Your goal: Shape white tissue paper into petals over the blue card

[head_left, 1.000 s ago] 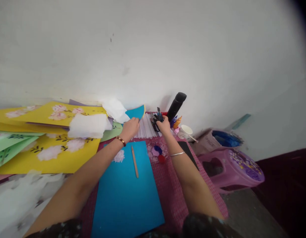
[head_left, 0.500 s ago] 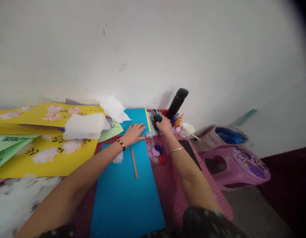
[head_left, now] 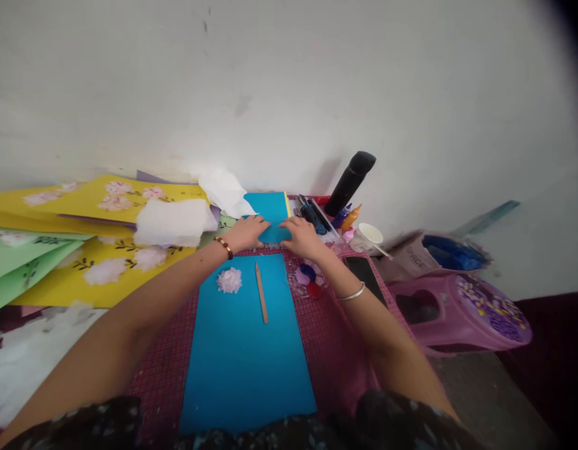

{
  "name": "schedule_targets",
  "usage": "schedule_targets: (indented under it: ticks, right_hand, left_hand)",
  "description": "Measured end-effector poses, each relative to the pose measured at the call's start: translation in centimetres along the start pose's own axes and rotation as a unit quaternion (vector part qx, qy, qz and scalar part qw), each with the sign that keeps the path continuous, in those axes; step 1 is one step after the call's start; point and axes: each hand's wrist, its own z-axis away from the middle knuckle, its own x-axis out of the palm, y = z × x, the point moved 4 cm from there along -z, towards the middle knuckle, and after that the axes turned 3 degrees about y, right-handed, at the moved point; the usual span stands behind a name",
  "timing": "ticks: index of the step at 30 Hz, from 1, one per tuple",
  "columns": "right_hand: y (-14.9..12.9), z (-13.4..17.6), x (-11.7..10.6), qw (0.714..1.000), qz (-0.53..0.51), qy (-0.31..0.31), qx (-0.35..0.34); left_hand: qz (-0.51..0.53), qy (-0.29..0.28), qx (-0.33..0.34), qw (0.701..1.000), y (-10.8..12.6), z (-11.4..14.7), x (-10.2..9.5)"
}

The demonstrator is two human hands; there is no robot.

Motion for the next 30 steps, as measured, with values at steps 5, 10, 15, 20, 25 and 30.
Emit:
schedule_targets:
  ticks: [5,10,15,20,25,30]
  right_hand:
    - [-0.3,0.0,2.2,0.998,0.032,-0.044,-0.023]
    - [0.5,-0.1,2.6,0.998,0.023,-0.049,-0.04]
    - [0.9,-0.4,3.0,0.998,0.04,-0.031,-0.036]
    - [1.3,-0.9,2.7,0.998,0.053,-0.014,-0.024]
    - [1.9,0.1,2.2,0.997,0.072,-0.017,-0.027]
    - [2.4,-0.8,2.7,0.995,0.094,-0.026,-0.034]
  left_hand:
    - [-0.005,0.015,0.001,1.0,-0.3,0.1,0.2]
    - [0.016,-0.017,0.05,0.998,-1.9,1.3,0.5]
    - [0.018,-0.024,0.039,0.999,-3.0,1.8,0.8]
    - [0.012,0.008,0.0,1.0,-3.0,1.5,0.8]
    - [0.03,0.027,0.019,0.999,-1.2,1.2,0.9]
    - [0.03,0.033,0.047,0.998,1.2,-1.1,1.8]
